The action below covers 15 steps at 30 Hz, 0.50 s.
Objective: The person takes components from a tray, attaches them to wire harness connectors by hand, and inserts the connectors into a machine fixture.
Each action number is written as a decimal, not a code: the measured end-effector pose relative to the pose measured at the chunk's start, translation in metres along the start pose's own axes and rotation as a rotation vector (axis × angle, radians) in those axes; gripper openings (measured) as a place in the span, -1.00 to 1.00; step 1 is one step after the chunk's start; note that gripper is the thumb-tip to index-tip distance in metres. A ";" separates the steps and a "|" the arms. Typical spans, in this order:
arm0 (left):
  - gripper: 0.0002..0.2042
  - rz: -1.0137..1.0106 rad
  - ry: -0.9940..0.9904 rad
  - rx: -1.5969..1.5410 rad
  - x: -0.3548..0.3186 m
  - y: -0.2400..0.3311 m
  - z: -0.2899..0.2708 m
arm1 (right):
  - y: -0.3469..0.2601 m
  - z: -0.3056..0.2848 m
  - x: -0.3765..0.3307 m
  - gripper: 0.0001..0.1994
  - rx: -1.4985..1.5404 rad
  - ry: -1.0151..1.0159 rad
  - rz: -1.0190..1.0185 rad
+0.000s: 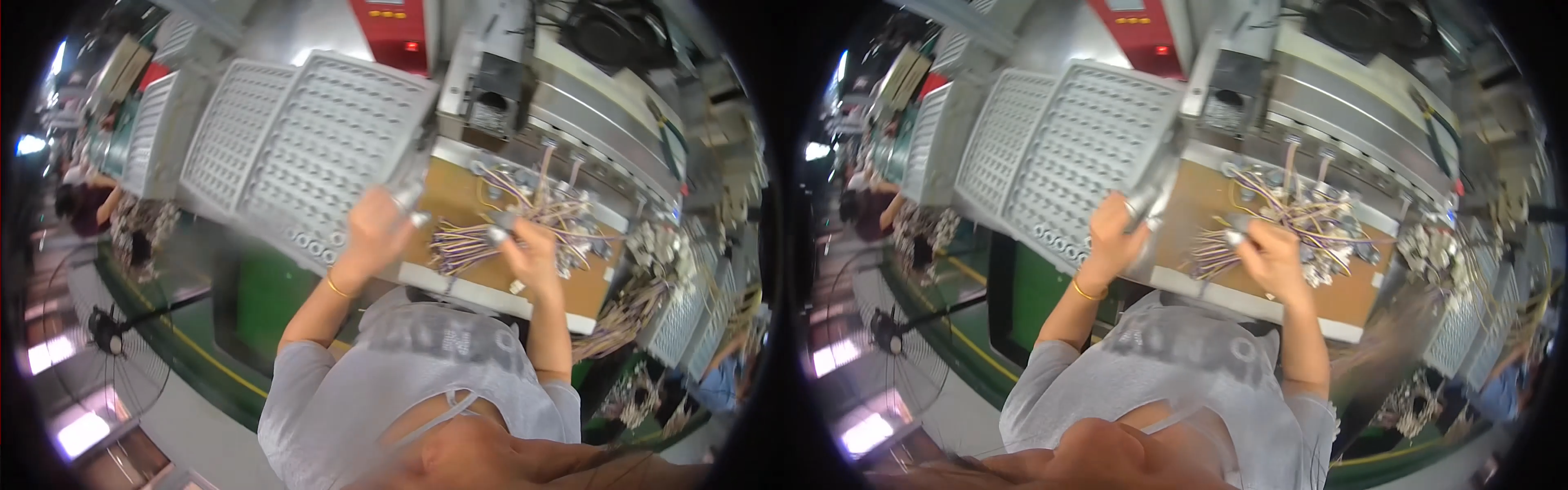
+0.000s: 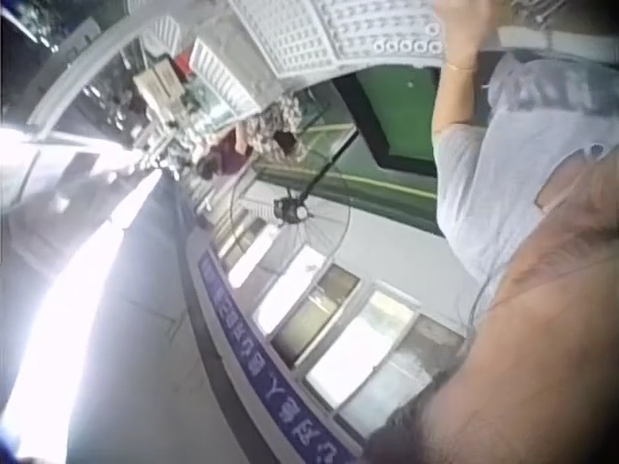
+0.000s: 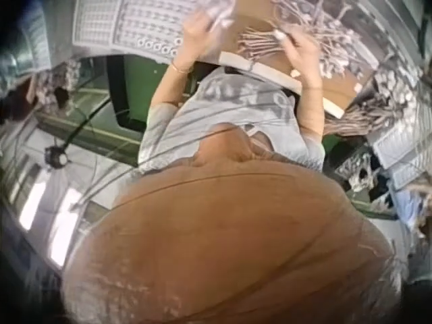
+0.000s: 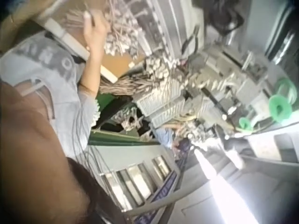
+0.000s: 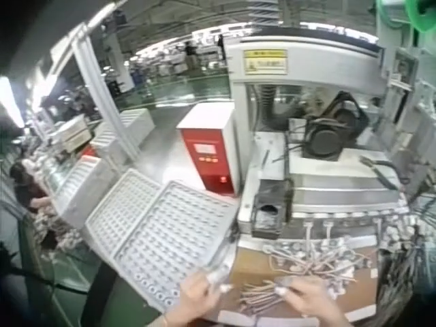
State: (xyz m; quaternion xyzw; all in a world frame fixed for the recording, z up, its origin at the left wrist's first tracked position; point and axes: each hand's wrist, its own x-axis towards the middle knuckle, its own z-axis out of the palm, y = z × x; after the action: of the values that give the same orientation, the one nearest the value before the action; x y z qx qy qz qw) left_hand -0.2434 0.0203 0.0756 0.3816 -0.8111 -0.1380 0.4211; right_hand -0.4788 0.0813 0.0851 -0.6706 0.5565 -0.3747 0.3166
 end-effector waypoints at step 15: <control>-0.71 -0.479 0.112 0.526 -0.094 -0.089 -0.106 | 0.004 -0.005 0.001 -0.84 0.080 0.093 0.150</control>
State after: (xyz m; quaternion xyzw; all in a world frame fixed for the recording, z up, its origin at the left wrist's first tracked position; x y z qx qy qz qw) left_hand -0.0820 0.0395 0.0369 0.6631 -0.6822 0.0019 0.3082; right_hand -0.4849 0.0798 0.0844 -0.5958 0.6040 -0.4024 0.3440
